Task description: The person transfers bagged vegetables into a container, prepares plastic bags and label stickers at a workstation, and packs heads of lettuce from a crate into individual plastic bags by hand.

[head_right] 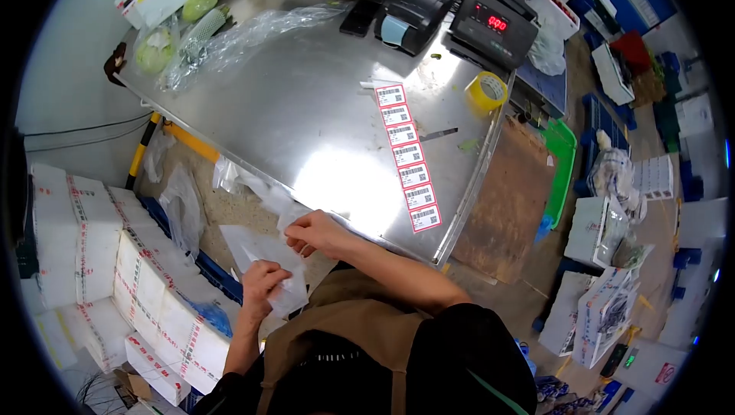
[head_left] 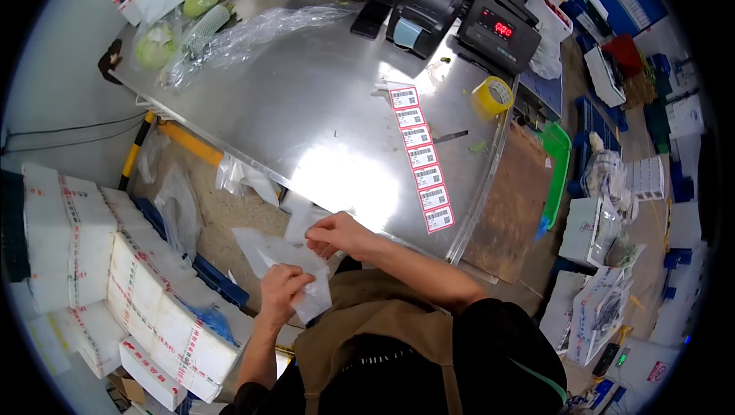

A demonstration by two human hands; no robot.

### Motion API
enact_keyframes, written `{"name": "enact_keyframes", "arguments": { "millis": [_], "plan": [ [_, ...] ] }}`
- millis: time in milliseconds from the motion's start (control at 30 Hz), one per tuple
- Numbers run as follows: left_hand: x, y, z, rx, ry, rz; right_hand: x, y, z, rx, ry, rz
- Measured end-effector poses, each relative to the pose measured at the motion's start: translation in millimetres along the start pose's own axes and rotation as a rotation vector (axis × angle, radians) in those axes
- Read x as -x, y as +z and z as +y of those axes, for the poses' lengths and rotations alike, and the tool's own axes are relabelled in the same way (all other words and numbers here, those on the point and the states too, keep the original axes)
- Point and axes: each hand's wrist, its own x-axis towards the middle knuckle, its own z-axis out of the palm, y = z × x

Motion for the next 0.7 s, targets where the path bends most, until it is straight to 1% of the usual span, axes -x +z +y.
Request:
{"name": "enact_keyframes", "arguments": {
  "millis": [67,167,267,400,433,533,567,667,700],
  "plan": [
    [-12,8,15,-0.030,0.087,-0.054,12,-14,13,0.013,-0.095,0.048],
    [-30,22,33,-0.070,0.190,-0.138,43,-26,12,-0.035,-0.016,0.136],
    [-51,36,56,-0.091,0.279,-0.213,71,-47,16,0.153,-0.030,0.171],
    [-69,56,84,-0.096,0.405,-0.288,97,-79,36,0.027,-0.132,0.234],
    [-72,62,90,-0.085,0.424,-0.297,105,-85,38,-0.032,-0.125,0.276],
    [-78,75,111,-0.099,0.458,-0.359,125,-97,33,0.055,-0.036,0.322],
    [-79,79,118,-0.111,0.466,-0.384,131,-102,35,0.124,-0.003,0.290],
    [-82,90,136,-0.125,0.498,-0.420,134,-113,62,0.245,-0.080,0.266],
    [-82,91,140,-0.140,0.499,-0.429,134,-120,63,0.249,-0.026,0.191]
  ]
}}
